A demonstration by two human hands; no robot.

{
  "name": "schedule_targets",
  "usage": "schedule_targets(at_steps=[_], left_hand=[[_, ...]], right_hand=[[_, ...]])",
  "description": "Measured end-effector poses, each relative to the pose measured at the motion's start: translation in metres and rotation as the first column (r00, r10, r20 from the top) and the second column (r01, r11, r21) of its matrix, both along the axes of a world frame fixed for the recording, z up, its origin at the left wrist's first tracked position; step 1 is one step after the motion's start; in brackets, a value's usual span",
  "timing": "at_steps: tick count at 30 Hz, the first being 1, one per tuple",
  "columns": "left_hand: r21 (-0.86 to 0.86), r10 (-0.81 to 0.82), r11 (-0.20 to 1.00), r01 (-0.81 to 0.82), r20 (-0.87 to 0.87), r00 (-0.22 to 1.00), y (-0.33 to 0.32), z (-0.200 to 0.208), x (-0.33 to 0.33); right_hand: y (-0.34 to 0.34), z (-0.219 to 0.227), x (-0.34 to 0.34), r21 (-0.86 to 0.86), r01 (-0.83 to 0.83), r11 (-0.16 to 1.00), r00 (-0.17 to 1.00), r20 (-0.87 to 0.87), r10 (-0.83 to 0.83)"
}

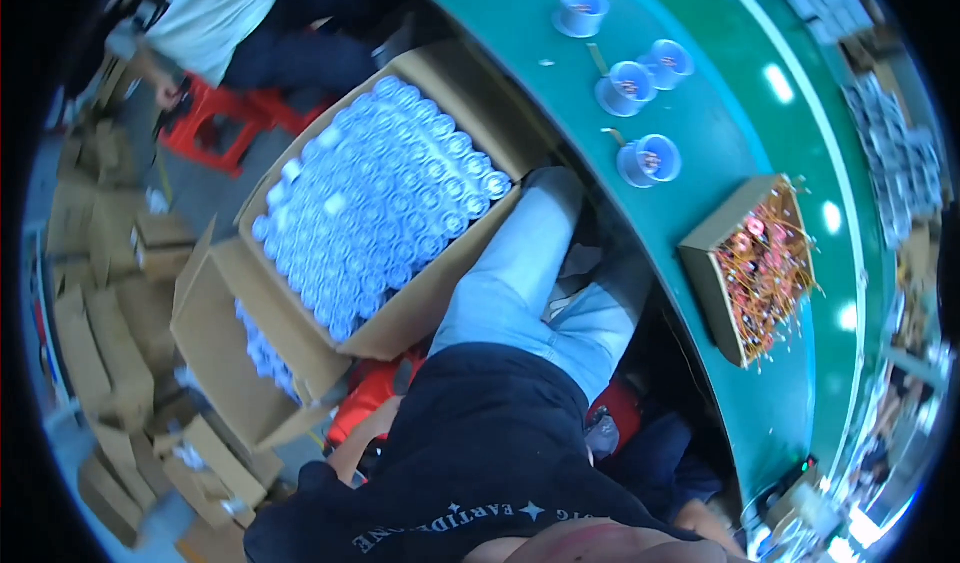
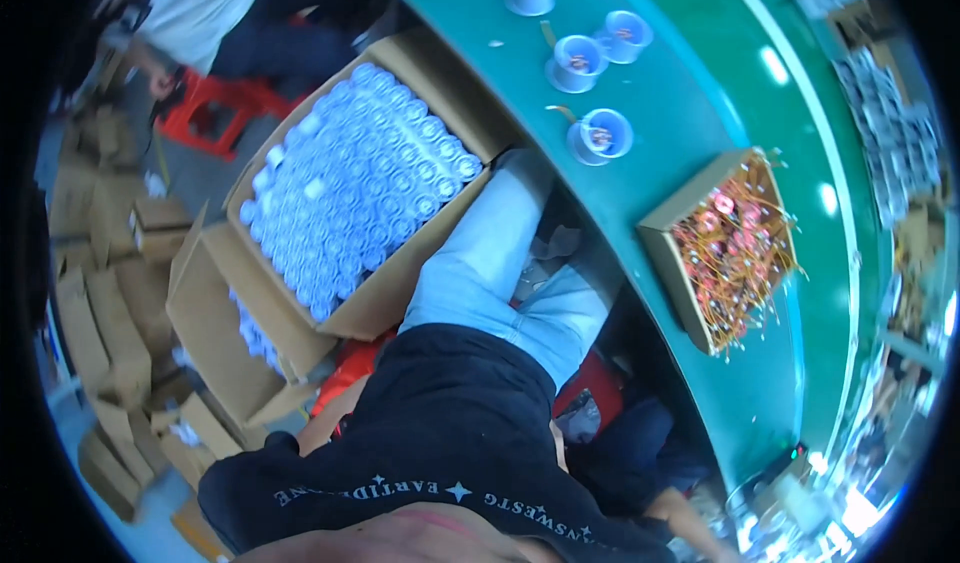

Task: Manually assembling small components into blue plastic cylindrical housings at a workstation.

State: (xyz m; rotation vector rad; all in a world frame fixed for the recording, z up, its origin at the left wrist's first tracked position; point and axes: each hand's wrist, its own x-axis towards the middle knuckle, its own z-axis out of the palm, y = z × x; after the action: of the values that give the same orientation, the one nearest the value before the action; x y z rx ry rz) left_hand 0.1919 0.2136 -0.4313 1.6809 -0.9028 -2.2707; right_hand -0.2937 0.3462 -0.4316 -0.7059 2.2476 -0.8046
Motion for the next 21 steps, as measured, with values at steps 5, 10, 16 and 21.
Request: schedule_targets(at_steps=[5, 10, 16, 21], left_hand=[[-0.778, -0.096, 0.517, 0.357, 0.361, 0.928, -0.24, 0.056, -0.161], [-0.982, -0.05, -0.179, 0.064, 0.074, 0.996, -0.306, 0.175, -0.355], [-0.914, 0.113, -0.296, 0.277, 0.254, 0.961, -0.344, 0.159, -0.452], [-0.907, 0.156, -0.272, 0.322, 0.289, 0.945, -0.387, 0.161, -0.467]], right_hand=[[-0.032, 0.043, 0.04, -0.022, 0.091, 0.996, 0.977, -0.192, -0.094], [-0.17, 0.139, 0.0, -0.564, 0.015, 0.826, 0.78, -0.51, -0.362], [-0.202, 0.222, -0.052, -0.805, -0.047, 0.592, 0.571, -0.508, -0.645], [-0.195, 0.256, -0.098, -0.556, -0.165, 0.815, 0.596, -0.714, -0.366]])
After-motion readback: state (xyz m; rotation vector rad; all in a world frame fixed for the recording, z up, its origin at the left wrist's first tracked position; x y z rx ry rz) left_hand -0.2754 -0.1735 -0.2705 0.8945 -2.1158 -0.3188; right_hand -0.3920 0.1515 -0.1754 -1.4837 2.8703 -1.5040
